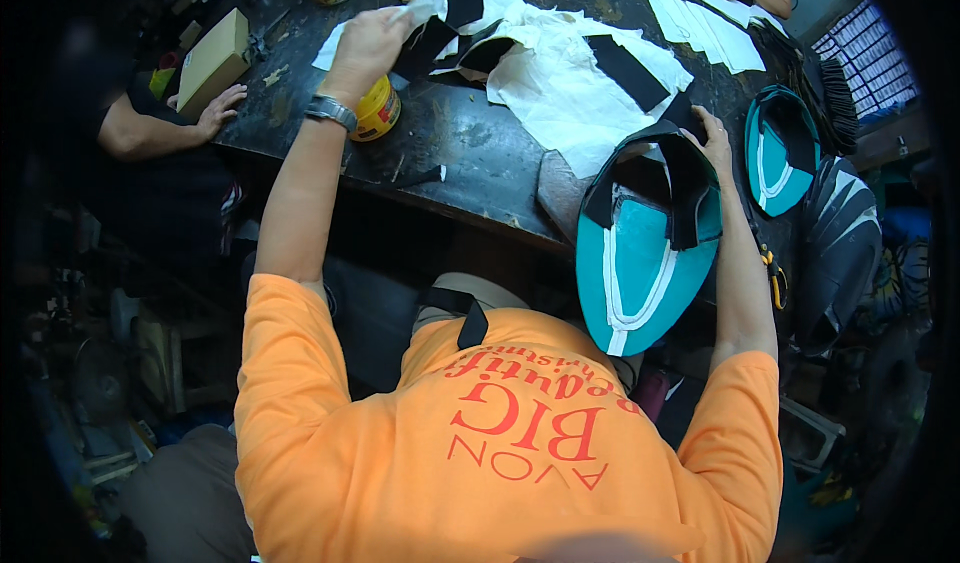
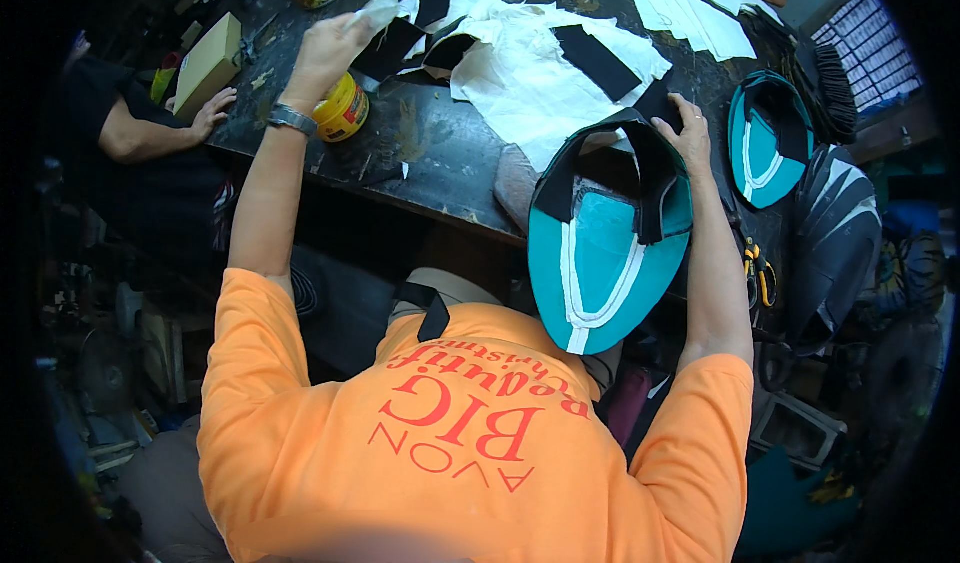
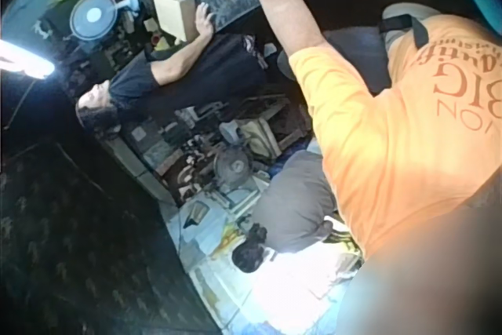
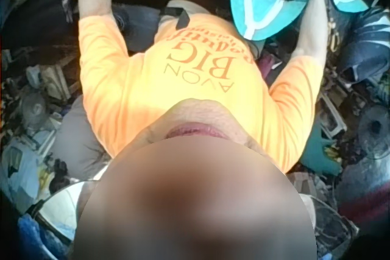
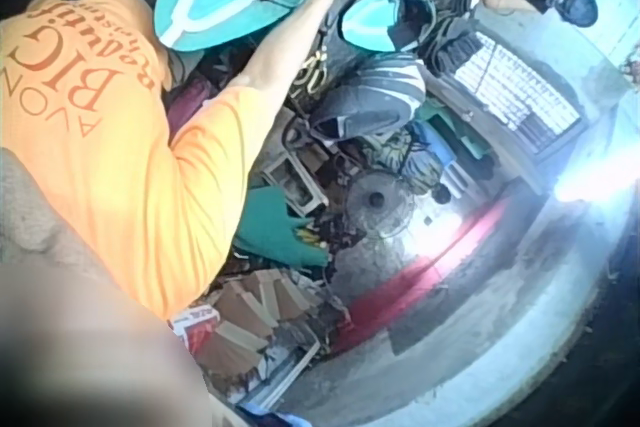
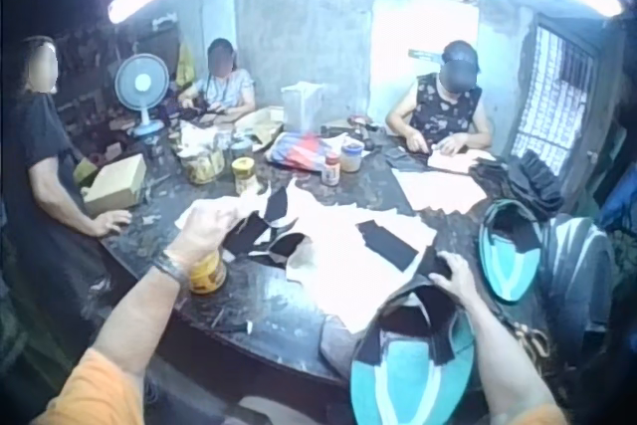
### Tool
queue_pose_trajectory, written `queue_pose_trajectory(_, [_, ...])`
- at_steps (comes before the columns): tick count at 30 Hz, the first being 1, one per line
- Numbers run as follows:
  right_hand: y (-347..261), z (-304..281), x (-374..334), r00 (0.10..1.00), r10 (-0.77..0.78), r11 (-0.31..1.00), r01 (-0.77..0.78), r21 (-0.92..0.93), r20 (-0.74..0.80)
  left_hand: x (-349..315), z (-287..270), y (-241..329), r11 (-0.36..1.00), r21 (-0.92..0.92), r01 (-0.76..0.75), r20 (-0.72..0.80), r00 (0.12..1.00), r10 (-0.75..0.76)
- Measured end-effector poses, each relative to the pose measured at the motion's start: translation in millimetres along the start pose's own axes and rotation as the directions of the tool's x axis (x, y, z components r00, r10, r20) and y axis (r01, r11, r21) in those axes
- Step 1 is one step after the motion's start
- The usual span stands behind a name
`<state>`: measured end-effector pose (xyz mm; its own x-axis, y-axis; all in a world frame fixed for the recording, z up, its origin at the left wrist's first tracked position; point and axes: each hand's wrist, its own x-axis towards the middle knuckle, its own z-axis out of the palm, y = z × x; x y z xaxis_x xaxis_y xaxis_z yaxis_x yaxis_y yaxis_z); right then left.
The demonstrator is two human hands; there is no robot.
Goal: The person assembles a shoe by placing white paper inside, positioning black fabric pieces, and securing them with a hammer. They repeat this process for multiple sections of the shoe, using scissors to trim excess material and ensuring proper alignment.
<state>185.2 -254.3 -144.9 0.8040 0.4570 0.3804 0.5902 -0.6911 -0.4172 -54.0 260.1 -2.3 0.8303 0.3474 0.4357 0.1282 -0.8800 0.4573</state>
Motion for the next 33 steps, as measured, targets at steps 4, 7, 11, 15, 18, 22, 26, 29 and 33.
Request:
queue_pose_trajectory(4, [-0.1,-0.4,0.3,0.999,0.030,1.000,-0.030,0.000,0.013,5.2,-15.2,4.6,0.505,-0.833,0.227,0.125,0.965,-0.229])
queue_pose_trajectory(7, [-2.0,-0.9,-1.8,1.000,0.017,1.000,-0.017,0.010,-0.005,-6.9,-15.8,14.1,0.321,-0.914,0.248,0.171,0.953,-0.249])
queue_pose_trajectory(11, [-3.1,-0.7,-3.0,0.999,0.019,0.999,-0.018,0.048,-0.026,-35.8,-6.3,38.5,0.429,-0.820,0.378,0.308,0.924,-0.226])
queue_pose_trajectory(15, [-5.1,-0.5,-2.6,0.999,0.031,0.997,-0.030,0.067,-0.024,-65.8,28.5,80.7,0.549,-0.827,0.121,0.218,0.969,0.115])
queue_pose_trajectory(18, [-8.3,-2.0,-3.6,0.998,0.053,0.997,-0.052,0.061,-0.019,-98.8,49.9,109.9,0.736,-0.677,-0.022,0.185,0.962,0.199])
queue_pose_trajectory(22, [-10.5,-5.4,-4.0,0.997,0.071,0.997,-0.071,0.038,-0.002,-129.6,70.7,139.8,0.736,-0.624,-0.263,0.010,0.939,0.344])
queue_pose_trajectory(26, [-10.0,-4.3,-3.3,0.998,0.055,0.996,-0.053,0.074,-0.022,-155.8,83.4,152.1,0.714,-0.667,-0.212,0.063,0.939,0.338])
queue_pose_trajectory(29, [-12.4,-3.9,-3.4,0.998,0.059,0.994,-0.057,0.092,-0.027,-167.9,90.2,155.2,0.729,-0.667,-0.154,0.145,0.933,0.330])
queue_pose_trajectory(33, [-30.6,-24.5,4.7,0.969,0.220,0.931,-0.243,0.274,0.115,-169.5,82.6,147.5,0.746,-0.602,-0.284,0.131,0.887,0.443])
